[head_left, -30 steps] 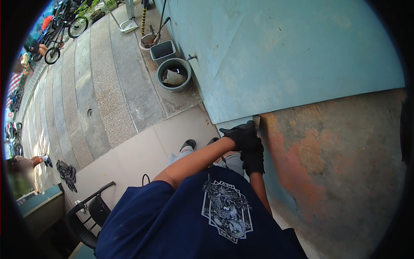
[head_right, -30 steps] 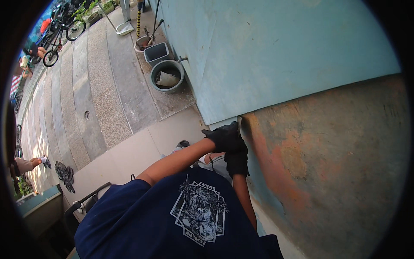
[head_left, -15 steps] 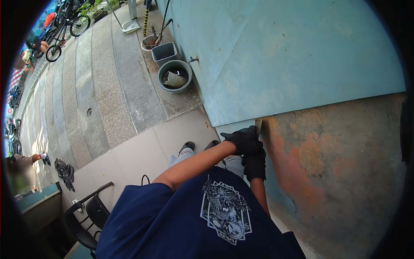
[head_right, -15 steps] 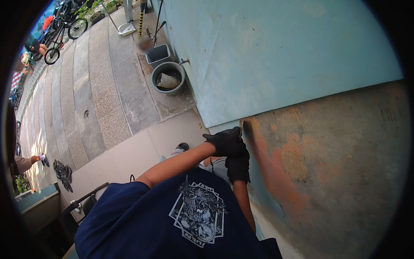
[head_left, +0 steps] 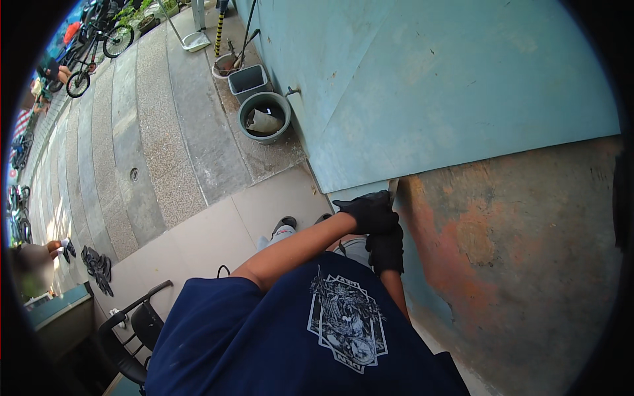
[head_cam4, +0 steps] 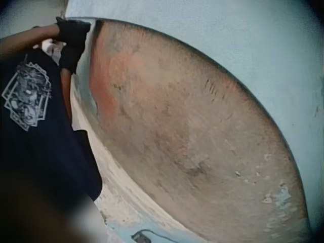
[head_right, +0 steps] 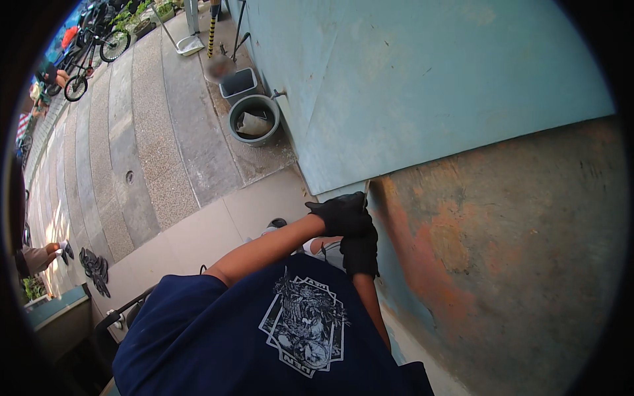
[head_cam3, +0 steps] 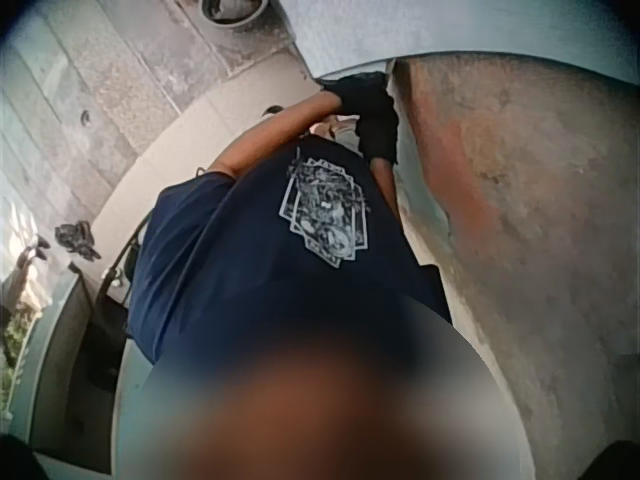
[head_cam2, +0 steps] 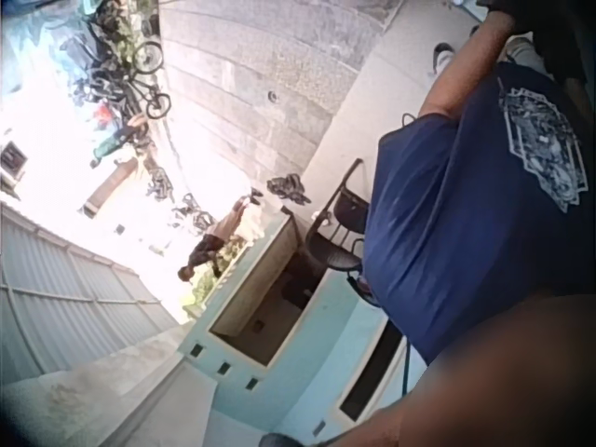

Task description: The person scrapes old paint or plaster from an exterior wall using a putty knife scraper.

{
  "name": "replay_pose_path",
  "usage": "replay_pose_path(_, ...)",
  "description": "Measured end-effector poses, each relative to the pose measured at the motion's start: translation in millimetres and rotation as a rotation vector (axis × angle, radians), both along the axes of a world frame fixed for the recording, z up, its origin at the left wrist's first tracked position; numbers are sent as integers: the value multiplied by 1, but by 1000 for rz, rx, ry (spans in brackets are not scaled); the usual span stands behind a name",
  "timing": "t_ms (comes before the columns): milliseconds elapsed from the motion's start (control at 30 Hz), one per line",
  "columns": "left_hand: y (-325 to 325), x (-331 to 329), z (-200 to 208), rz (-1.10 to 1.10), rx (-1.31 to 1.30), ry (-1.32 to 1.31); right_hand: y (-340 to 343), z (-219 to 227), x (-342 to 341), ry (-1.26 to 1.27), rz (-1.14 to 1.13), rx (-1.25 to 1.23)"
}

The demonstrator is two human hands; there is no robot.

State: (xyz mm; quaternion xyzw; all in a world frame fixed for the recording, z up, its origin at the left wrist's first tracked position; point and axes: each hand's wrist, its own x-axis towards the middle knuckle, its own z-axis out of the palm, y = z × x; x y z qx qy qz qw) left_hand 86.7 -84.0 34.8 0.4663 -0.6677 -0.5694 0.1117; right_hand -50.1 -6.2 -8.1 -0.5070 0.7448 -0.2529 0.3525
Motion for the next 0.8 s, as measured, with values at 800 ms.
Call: replay_pose_path(800,0,-5,-12,16,-43,-31,-5,29,11,-44,-22,311)
